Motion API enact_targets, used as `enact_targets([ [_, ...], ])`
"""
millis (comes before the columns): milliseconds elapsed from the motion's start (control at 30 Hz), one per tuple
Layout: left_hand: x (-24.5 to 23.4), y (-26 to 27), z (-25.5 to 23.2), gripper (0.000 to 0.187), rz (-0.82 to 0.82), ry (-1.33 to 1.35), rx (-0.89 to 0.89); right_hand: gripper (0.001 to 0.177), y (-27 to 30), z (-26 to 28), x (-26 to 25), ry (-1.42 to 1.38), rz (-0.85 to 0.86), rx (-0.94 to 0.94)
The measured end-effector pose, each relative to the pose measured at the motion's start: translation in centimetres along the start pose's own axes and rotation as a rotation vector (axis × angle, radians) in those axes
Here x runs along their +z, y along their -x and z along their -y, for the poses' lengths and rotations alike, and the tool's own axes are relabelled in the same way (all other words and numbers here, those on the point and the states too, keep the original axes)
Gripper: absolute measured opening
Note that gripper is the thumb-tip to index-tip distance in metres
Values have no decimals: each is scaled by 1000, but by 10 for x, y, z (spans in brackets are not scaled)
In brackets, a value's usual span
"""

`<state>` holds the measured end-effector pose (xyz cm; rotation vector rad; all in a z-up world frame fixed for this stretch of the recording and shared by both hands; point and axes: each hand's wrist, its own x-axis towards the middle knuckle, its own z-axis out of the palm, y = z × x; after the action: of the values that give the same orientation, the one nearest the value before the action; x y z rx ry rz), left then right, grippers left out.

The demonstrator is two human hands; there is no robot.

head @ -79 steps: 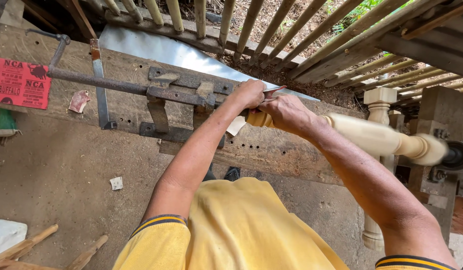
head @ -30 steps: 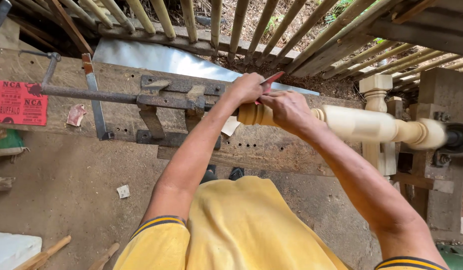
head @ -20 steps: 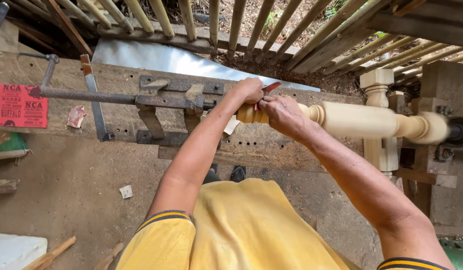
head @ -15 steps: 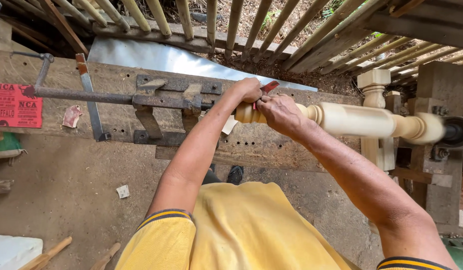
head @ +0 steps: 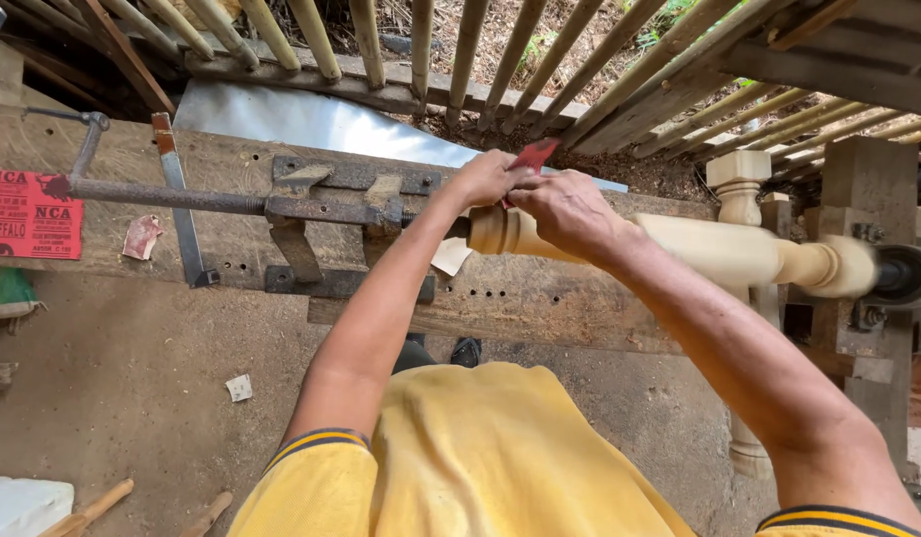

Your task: The person smooths a rotating wooden spindle on a lathe using sandpaper, then switches to a chisel to carve details. They remove the finished piece, place it on a nearby table, and mount a new wooden piece onto the lathe to continue the process.

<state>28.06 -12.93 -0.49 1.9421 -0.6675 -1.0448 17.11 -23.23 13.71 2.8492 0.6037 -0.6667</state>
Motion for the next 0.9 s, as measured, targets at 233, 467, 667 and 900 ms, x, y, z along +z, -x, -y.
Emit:
enact_targets([
  [233, 20, -11, 27, 47, 114, -21, -111, 26, 1, 27, 21, 375, -192, -111],
  [467, 13, -7, 26, 41, 104, -102, -60, 19, -9, 25, 10, 524, 86, -181],
  [667, 20, -3, -2, 39, 38, -20, -83, 30, 20, 23, 19, -290, -28, 218],
  [900, 39, 5, -33, 23, 54, -369, -107, 36, 39, 54, 72, 48, -476, 188],
])
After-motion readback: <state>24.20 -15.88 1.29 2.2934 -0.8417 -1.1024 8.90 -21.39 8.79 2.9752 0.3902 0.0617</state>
